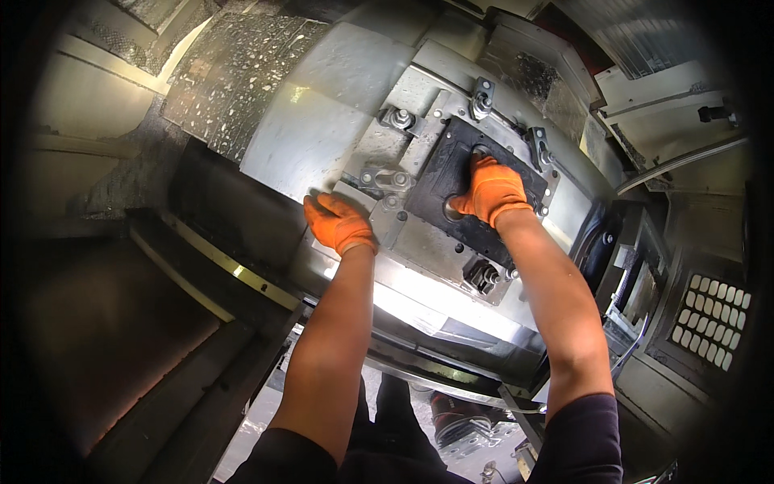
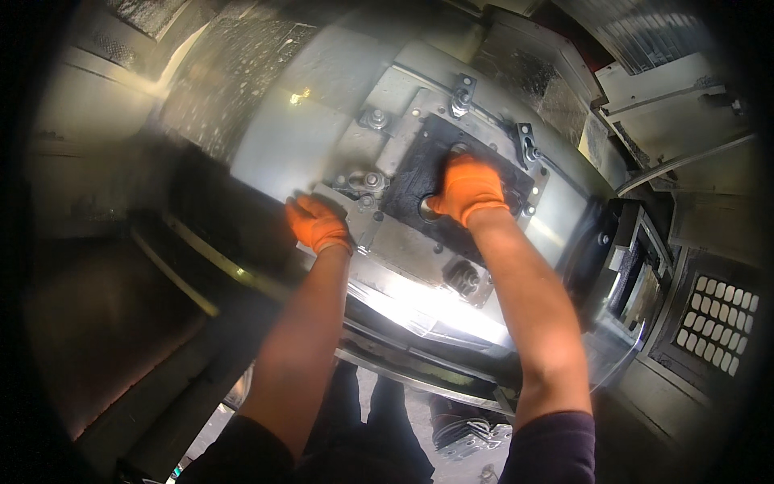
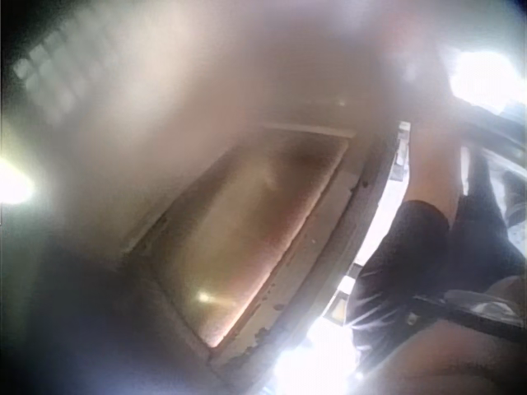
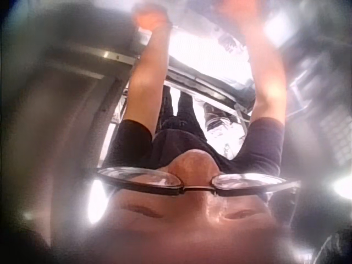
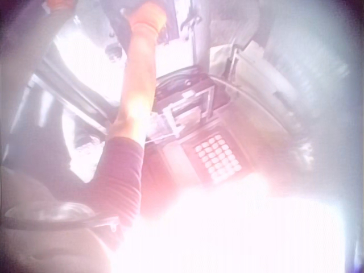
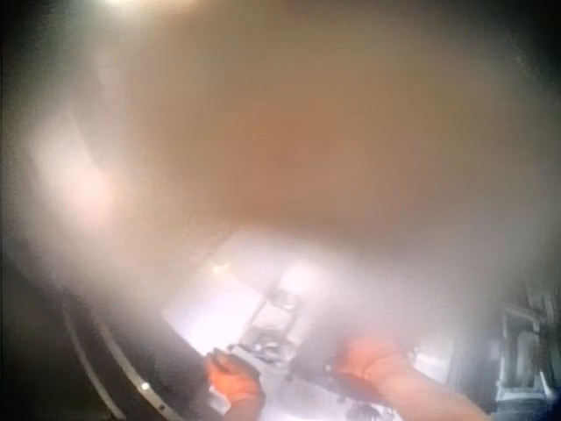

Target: The person secures a metal plate onto a machine using a wrench, then removes a metal component and places it on the floor. They proceed to position and adjust another metal part on the machine, using a wrench to tighten bolts and secure it in place.

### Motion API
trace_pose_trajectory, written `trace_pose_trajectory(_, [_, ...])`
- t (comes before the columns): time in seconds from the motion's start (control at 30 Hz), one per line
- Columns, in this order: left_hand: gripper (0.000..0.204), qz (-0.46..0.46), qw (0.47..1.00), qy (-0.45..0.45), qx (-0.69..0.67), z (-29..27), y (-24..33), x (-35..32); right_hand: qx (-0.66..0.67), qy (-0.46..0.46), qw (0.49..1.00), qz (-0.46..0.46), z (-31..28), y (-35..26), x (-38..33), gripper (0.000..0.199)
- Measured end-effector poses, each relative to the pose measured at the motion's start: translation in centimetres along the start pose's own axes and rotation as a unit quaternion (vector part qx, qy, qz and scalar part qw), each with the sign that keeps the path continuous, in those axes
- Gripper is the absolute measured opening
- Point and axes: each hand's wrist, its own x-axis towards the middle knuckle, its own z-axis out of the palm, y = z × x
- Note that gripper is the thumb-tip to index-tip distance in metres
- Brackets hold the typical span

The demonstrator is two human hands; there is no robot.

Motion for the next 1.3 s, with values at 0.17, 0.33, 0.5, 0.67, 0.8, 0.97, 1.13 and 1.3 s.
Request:
trace_pose_trajectory(0.17, [0.05, 0.039, 0.998, -0.004, 0.051, -0.3, -0.8, 0.3, 0.002, -0.004, 1.0, 0.005, 1.6, 0.7, 0.9, 0.108])
trace_pose_trajectory(0.33, [0.049, 0.015, 1.0, -0.023, -0.01, 0.1, -1.6, 0.1, 0.054, 0.041, 0.998, 0.007, 4.3, 2.2, 0.5, 0.11])
trace_pose_trajectory(0.5, [0.05, 0.02, 0.999, 0.004, -0.039, 0.7, -9.0, 4.8, 0.205, 0.143, 0.963, -0.104, 3.3, 3.0, -1.6, 0.099])
trace_pose_trajectory(0.67, [0.053, 0.045, 0.99, -0.009, 0.133, -0.2, -0.4, 0.0, 0.161, 0.287, 0.939, 0.101, 5.0, 12.2, -4.0, 0.027])
trace_pose_trajectory(0.8, [0.053, 0.043, 0.989, 0.001, 0.14, -0.8, -0.4, 0.5, 0.052, 0.149, 0.982, 0.102, 2.4, 10.7, -3.0, 0.025])
trace_pose_trajectory(0.97, [0.053, 0.066, 0.987, -0.005, 0.149, -0.2, 0.0, 0.0, 0.076, 0.181, 0.98, -0.042, 0.3, 2.7, 2.1, 0.035])
trace_pose_trajectory(1.13, [0.042, -0.032, 0.99, 0.008, -0.137, 0.4, -4.7, 2.4, 0.058, 0.055, 0.996, -0.05, -0.8, -2.0, 2.3, 0.033])
trace_pose_trajectory(1.3, [0.05, 0.051, 0.99, -0.011, 0.129, -0.2, -0.2, 0.5, -0.003, 0.165, 0.977, -0.135, 7.3, -6.3, -7.3, 0.033])
